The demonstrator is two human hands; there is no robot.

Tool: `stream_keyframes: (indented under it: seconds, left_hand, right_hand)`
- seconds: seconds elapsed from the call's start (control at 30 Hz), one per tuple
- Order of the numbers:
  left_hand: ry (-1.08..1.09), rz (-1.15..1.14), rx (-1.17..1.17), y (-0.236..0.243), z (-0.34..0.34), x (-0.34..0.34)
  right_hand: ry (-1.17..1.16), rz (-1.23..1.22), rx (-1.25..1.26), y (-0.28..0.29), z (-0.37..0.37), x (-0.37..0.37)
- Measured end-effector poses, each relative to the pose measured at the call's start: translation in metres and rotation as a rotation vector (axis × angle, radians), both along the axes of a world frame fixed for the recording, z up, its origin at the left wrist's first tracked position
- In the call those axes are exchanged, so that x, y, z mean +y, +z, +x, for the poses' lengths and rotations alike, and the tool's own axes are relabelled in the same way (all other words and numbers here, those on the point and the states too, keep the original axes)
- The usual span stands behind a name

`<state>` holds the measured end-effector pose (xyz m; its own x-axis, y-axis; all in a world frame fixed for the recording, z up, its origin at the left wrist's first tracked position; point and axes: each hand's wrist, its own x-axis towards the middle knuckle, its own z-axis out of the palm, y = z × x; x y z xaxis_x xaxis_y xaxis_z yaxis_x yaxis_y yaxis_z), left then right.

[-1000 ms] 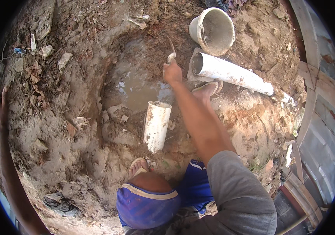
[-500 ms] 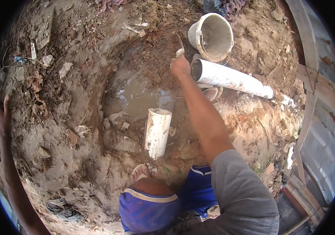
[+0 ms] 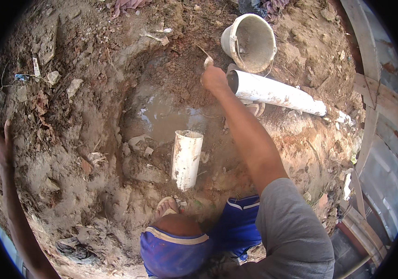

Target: The person repairs a sewage pipe by placing stones around it and applying cement mixture using a trowel.

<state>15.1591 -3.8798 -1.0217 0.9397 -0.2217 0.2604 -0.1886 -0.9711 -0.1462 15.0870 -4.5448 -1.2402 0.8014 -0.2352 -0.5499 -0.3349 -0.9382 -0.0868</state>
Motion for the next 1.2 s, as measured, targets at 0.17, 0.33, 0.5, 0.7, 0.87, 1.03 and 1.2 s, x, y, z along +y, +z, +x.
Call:
stream_keyframes:
  seconds: [0.17,0.33,0.5,0.7,0.87,1.03,1.2]
  left_hand:
    - [0.038,0.019,0.088,0.009,-0.014,-0.002]
    - [-0.141,0.226,-0.13,0.016,0.005,-0.029]
    - [-0.224,0.168,-0.213,0.024,0.002,-0.043]
    - [-0.21,0.186,-0.187,0.028,-0.005,-0.035]
    - [-0.201,0.228,-0.195,0.032,-0.005,-0.041]
    - [-0.236,0.189,-0.232,0.021,0.006,-0.049]
    - [-0.173,0.222,-0.122,0.026,-0.009,-0.02]
  right_hand:
    - [0.168,0.0,0.055,0.055,-0.021,0.033]
    - [0.036,-0.114,-0.026,0.0,0.029,0.001]
    - [0.068,-0.113,-0.012,-0.009,0.046,0.022]
    - [0.462,-0.119,0.199,0.057,0.012,0.027]
    - [0.242,-0.153,0.061,0.045,0.022,0.022]
    - [-0.25,-0.073,-0.075,-0.035,0.025,0.028]
    - [-0.078,0.118,0.009,0.014,-0.039,0.057]
